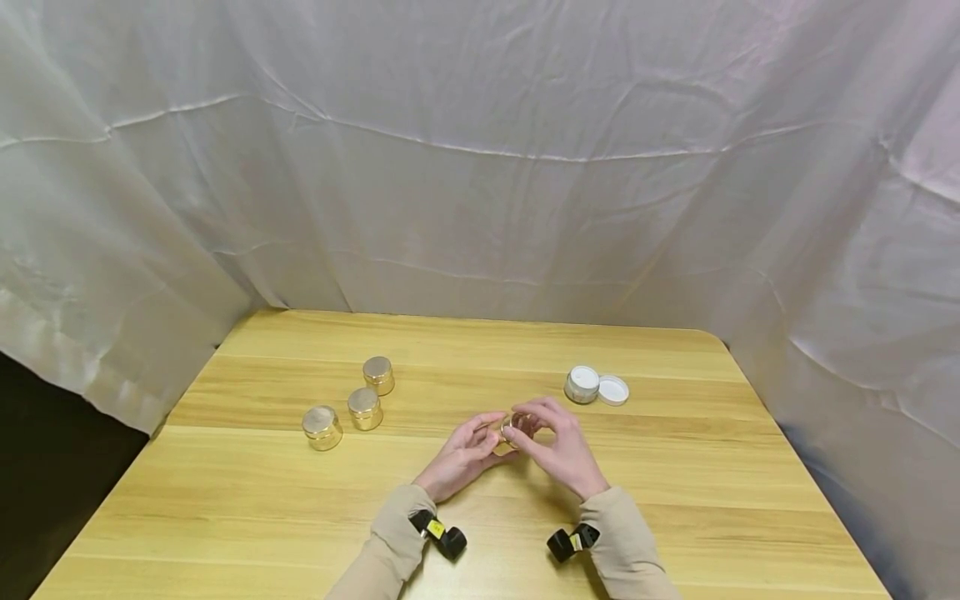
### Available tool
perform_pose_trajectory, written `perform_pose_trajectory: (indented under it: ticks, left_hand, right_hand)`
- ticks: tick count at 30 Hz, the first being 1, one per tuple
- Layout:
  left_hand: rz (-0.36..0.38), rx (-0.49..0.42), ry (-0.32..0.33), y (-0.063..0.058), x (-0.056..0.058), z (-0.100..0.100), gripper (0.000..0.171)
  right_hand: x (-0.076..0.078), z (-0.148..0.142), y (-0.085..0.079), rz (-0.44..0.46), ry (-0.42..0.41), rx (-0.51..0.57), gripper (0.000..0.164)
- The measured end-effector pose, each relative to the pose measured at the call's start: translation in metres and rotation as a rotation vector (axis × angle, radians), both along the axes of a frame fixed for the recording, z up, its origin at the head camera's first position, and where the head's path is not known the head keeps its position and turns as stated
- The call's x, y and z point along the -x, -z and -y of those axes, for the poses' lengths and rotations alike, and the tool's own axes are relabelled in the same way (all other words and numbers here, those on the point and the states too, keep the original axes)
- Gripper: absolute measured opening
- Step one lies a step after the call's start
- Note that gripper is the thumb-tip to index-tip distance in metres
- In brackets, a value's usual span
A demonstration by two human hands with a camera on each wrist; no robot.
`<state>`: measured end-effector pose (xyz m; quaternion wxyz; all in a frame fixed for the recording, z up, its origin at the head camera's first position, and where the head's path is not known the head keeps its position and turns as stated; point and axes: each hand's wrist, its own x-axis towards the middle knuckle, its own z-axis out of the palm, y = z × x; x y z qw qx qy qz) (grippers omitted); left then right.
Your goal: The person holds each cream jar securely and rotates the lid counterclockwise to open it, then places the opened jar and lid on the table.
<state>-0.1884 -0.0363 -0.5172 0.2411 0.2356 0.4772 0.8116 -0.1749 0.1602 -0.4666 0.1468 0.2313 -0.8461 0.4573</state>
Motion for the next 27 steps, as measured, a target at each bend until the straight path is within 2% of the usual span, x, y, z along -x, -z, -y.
perform_pose_trajectory:
  ticks: [10, 19, 23, 27]
  left_hand:
    - [0.004, 0.023, -0.002, 0.0002, 0.0008, 0.0005, 0.051]
    - [-0.006, 0.004, 0.004, 0.0010, 0.0009, -0.0005, 0.053]
    - [-0.007, 0.000, -0.002, 0.0013, 0.0008, -0.0006, 0.050]
    - [0.001, 0.010, -0.010, 0.0008, 0.0006, -0.0004, 0.050]
  right_hand:
    - [-0.0004, -0.0009, -0.0018, -0.041, -0.070, -0.034, 0.034]
    - [-0.0002, 0.0004, 0.0002, 0.019, 0.022, 0.023, 0.030]
    - [0.0012, -0.0005, 0.0006, 0.004, -0.004, 0.044, 0.025]
    - [0.0014, -0.0022, 0.0000, -0.009, -0.048, 0.021, 0.028]
